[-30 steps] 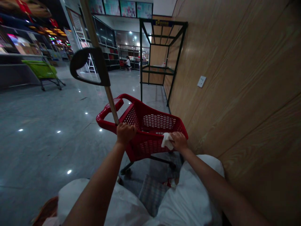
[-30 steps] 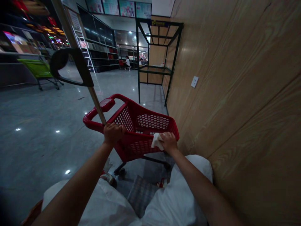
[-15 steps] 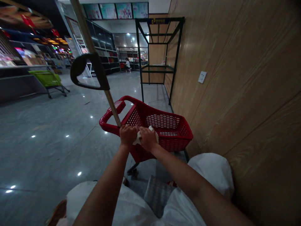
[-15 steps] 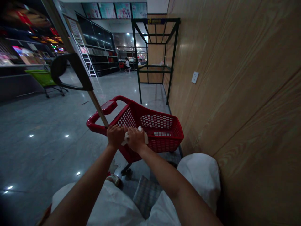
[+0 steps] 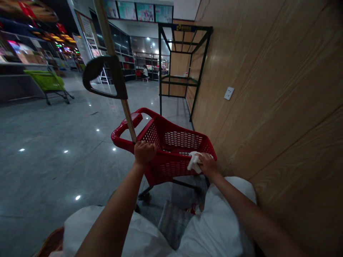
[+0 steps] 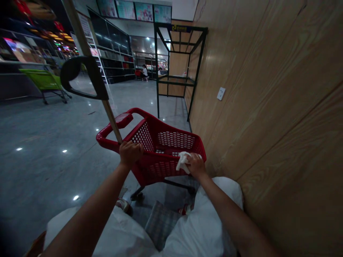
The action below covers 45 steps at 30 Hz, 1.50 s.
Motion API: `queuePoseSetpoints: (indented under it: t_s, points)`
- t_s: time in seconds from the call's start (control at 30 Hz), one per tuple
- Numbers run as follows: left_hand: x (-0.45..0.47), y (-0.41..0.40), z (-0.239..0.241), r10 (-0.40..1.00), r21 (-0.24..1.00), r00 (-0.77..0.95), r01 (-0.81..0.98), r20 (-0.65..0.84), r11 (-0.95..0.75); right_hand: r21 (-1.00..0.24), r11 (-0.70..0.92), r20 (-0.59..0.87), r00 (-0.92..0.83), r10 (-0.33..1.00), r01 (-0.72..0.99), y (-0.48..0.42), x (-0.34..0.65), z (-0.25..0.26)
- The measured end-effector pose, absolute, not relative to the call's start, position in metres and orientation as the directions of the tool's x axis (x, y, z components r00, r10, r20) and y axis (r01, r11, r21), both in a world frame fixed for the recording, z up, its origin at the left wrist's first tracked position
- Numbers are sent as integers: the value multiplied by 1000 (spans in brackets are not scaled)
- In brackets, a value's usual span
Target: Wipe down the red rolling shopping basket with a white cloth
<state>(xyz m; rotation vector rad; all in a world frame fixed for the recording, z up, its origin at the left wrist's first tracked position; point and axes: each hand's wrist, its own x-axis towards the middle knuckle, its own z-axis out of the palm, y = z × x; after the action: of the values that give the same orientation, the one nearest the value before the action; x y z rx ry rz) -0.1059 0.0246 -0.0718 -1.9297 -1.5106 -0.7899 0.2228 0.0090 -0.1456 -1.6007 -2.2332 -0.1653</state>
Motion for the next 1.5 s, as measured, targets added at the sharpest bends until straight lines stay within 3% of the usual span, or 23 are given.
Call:
queuePoseSetpoints:
  t_s: [0.17, 0.37, 0.57, 0.83, 0.97, 1.07, 1.27, 1.5]
  points:
    - [-104, 24, -72, 644, -48, 167, 979, 747, -198, -239, 435, 377, -330, 865, 868, 6, 149, -124]
    - [-108, 26, -73, 632, -113, 227, 970, 741, -216, -334, 528, 444, -363, 819, 781, 9, 36, -99]
    - [-117, 28, -75, 574, -224, 308, 951, 759, -214, -270, 521, 411, -392, 823, 810, 9, 99, -117]
    - [-116, 28, -76, 565, -220, 296, 955, 770, -201, -164, 395, 464, -283, 839, 904, -10, 233, -155]
    - [-113, 28, -76, 570, -168, 253, 966, 782, -198, -148, 316, 431, -227, 874, 937, -11, 199, -148]
    - [-111, 28, -76, 588, -113, 223, 969, 778, -218, -187, 381, 375, -293, 880, 905, -7, 134, -131]
    - [-116, 26, -72, 631, -55, 207, 966, 748, -252, -290, 468, 447, -314, 838, 835, 2, 22, -101]
    - [-122, 26, -73, 601, -155, 275, 957, 750, -245, -227, 485, 378, -382, 843, 845, 3, 92, -125]
